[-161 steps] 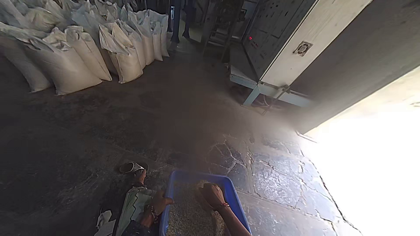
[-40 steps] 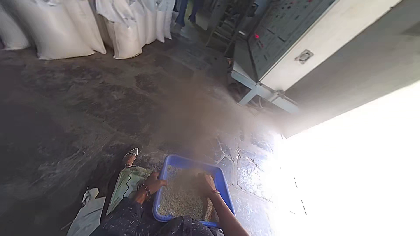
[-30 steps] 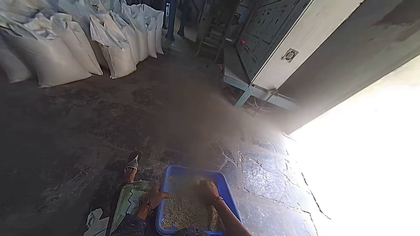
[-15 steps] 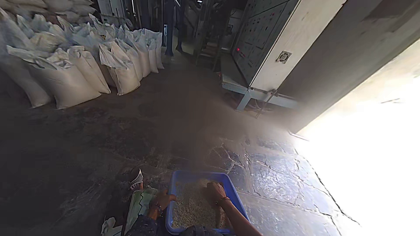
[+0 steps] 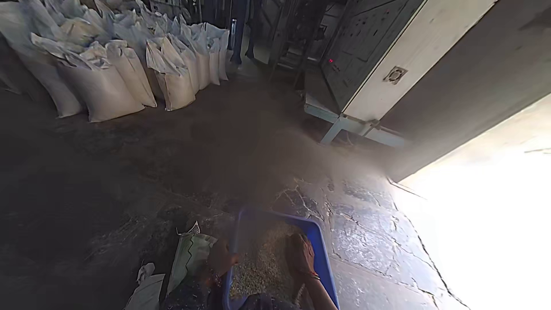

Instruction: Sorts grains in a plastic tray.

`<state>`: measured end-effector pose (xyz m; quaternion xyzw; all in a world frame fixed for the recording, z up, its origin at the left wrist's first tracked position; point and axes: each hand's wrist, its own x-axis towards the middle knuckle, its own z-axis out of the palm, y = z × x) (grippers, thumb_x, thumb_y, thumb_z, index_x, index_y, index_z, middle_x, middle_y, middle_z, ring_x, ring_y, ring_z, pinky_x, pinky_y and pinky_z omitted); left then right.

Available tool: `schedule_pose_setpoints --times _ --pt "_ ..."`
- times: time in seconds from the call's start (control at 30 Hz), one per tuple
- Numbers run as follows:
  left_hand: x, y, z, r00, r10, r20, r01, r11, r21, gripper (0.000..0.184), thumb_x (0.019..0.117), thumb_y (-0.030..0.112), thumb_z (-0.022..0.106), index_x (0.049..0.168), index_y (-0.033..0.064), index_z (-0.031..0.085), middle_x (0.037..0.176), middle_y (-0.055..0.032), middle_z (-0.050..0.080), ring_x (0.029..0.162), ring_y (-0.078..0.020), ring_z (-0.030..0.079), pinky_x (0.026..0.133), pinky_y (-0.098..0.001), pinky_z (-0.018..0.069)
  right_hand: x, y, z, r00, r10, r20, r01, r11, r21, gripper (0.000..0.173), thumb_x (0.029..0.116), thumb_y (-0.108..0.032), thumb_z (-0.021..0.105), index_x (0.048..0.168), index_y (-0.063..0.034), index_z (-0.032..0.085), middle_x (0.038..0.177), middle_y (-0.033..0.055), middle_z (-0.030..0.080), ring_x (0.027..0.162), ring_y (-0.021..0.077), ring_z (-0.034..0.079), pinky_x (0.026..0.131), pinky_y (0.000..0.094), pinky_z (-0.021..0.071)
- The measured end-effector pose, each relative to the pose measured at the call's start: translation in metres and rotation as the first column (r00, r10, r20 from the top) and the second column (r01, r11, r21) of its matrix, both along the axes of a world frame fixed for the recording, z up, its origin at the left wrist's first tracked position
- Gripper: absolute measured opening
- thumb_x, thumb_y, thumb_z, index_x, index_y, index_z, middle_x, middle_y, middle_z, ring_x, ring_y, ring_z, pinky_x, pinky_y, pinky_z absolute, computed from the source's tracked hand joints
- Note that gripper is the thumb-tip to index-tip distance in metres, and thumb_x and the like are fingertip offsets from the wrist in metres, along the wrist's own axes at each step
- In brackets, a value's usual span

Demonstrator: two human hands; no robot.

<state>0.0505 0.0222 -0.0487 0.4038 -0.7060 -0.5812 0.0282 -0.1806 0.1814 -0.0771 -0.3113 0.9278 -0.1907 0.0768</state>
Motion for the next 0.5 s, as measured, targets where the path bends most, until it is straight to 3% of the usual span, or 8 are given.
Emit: schedule_pose_setpoints --times 0.1,0.17,0.23,0.37,0.5 --pt "0.002 0.005 -0.001 0.997 0.072 -0.032 -0.07 0.996 0.062 0.043 0.0828 0.001 0.075 0.123 -0.0087 0.063 0.105 -0.024 0.067 0.094 -0.0307 0.067 0.088 -0.0484 0.0529 -0.001 -0.001 -0.001 0.999 0.043 0.023 -0.043 0.999 0.016 0.035 0.1027 -0.027 0.06 0.111 0.0051 0.071 0.117 0.0255 0.069 0.117 0.04 0.065 0.105 0.0527 0.0476" --pt "0.001 0.009 -0.006 0.979 0.182 -0.092 -0.165 0.972 0.164 0.045 0.0815 -0.008 0.072 0.125 -0.0103 0.06 0.105 -0.0222 0.065 0.09 -0.0247 0.064 0.084 -0.0406 0.0529 -0.001 -0.005 -0.001 0.998 0.051 0.036 -0.052 0.998 0.041 0.034 0.1021 -0.026 0.061 0.112 0.005 0.071 0.118 0.0258 0.068 0.118 0.04 0.064 0.105 0.0523 0.0468" --pt "-0.002 0.007 -0.014 0.961 0.26 -0.095 -0.228 0.938 0.261 0.047 0.0822 -0.013 0.068 0.128 -0.0109 0.058 0.11 -0.0234 0.064 0.092 -0.024 0.063 0.085 -0.0388 0.0524 -0.003 -0.012 -0.004 0.999 0.049 0.017 -0.049 0.998 0.042 0.032 0.0999 -0.024 0.063 0.113 0.0038 0.072 0.122 0.0263 0.067 0.122 0.0418 0.061 0.106 0.0525 0.046" --pt "-0.011 -0.007 -0.034 0.972 0.235 -0.001 -0.225 0.934 0.279 0.042 0.085 -0.009 0.069 0.126 -0.0105 0.059 0.116 -0.0266 0.063 0.102 -0.0311 0.062 0.092 -0.0467 0.0497 -0.022 -0.025 -0.006 1.0 -0.012 -0.003 0.012 1.0 0.025 0.035 0.0977 -0.024 0.067 0.124 -0.0008 0.07 0.134 0.0292 0.06 0.13 0.047 0.053 0.109 0.0578 0.041" --pt "-0.017 -0.014 -0.035 0.979 0.197 0.051 -0.204 0.94 0.273 0.043 0.0873 -0.005 0.071 0.129 -0.0098 0.059 0.122 -0.0286 0.062 0.112 -0.0347 0.061 0.099 -0.049 0.0478 -0.031 -0.03 -0.012 0.997 -0.069 0.03 0.064 0.987 0.147 0.042 0.1002 -0.028 0.064 0.136 -0.0054 0.064 0.145 0.029 0.052 0.137 0.0465 0.048 0.11 0.0575 0.0397"
